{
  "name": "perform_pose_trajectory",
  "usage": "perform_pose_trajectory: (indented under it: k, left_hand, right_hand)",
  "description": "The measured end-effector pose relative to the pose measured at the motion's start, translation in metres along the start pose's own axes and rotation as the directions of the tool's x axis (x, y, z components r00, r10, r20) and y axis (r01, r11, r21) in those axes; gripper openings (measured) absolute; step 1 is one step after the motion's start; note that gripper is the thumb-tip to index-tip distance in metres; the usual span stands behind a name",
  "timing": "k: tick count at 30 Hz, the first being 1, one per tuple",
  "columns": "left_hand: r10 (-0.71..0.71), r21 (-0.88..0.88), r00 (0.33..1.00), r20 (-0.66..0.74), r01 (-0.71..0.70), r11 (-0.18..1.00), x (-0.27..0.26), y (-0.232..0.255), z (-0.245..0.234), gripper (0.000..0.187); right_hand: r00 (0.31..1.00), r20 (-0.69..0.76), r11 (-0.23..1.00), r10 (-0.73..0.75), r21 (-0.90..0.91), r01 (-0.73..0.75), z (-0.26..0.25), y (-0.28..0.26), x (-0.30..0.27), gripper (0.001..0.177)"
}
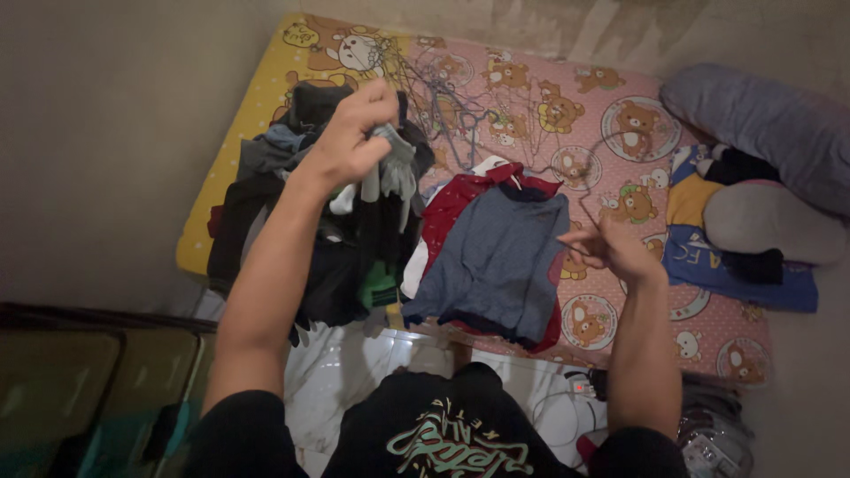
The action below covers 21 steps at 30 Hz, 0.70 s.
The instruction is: The person picks up clothes from a pile on a bed, places them on hangers, and hangs them in a wardrobe. The person handles several items including shorts and shirts, repeating the process of picking, hanging, and storing.
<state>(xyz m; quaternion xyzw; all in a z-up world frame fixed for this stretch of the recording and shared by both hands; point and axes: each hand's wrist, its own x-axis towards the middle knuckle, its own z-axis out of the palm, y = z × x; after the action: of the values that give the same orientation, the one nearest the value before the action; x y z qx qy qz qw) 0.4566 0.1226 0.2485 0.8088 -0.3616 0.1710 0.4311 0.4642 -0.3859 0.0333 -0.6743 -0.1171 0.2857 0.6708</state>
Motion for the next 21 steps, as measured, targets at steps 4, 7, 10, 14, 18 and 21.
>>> perform_pose_trajectory:
  k: [4,7,10,14,18,21]
  left_hand:
    - [0.098,0.162,0.988,0.118,-0.116,0.98,0.01,0.017,0.002,0.018]
    - [0.008,0.197,0.988,0.152,-0.038,0.98,0.018,0.023,0.019,0.019]
    - [0.025,0.172,0.99,0.136,-0.049,0.984,0.022,0.022,0.042,0.022]
    - [0.003,0.204,0.998,0.064,-0.016,0.979,0.021,0.016,0.067,0.031]
    - [-0.173,0.329,0.984,0.034,0.153,0.932,0.022,0.017,0.088,0.033]
    - [-0.253,0.398,0.966,-0.053,0.253,0.882,0.027,0.026,0.095,0.033]
  right_hand:
    - [0.994,0.103,0.99,-0.043,-0.129,0.057,0.006,-0.035,0.014,0.09]
    - [0.992,0.126,0.947,0.019,-0.32,0.023,0.018,-0.066,0.024,0.078]
    - [0.988,0.153,0.933,-0.01,-0.355,0.065,0.041,-0.092,0.041,0.072]
    - [0.98,0.2,0.925,0.012,-0.375,0.066,0.064,-0.106,0.058,0.072]
    - [0.96,0.276,0.961,0.044,-0.276,0.035,0.084,-0.101,0.073,0.074]
    - [0.924,0.366,0.993,0.11,-0.074,-0.089,0.086,-0.104,0.077,0.079]
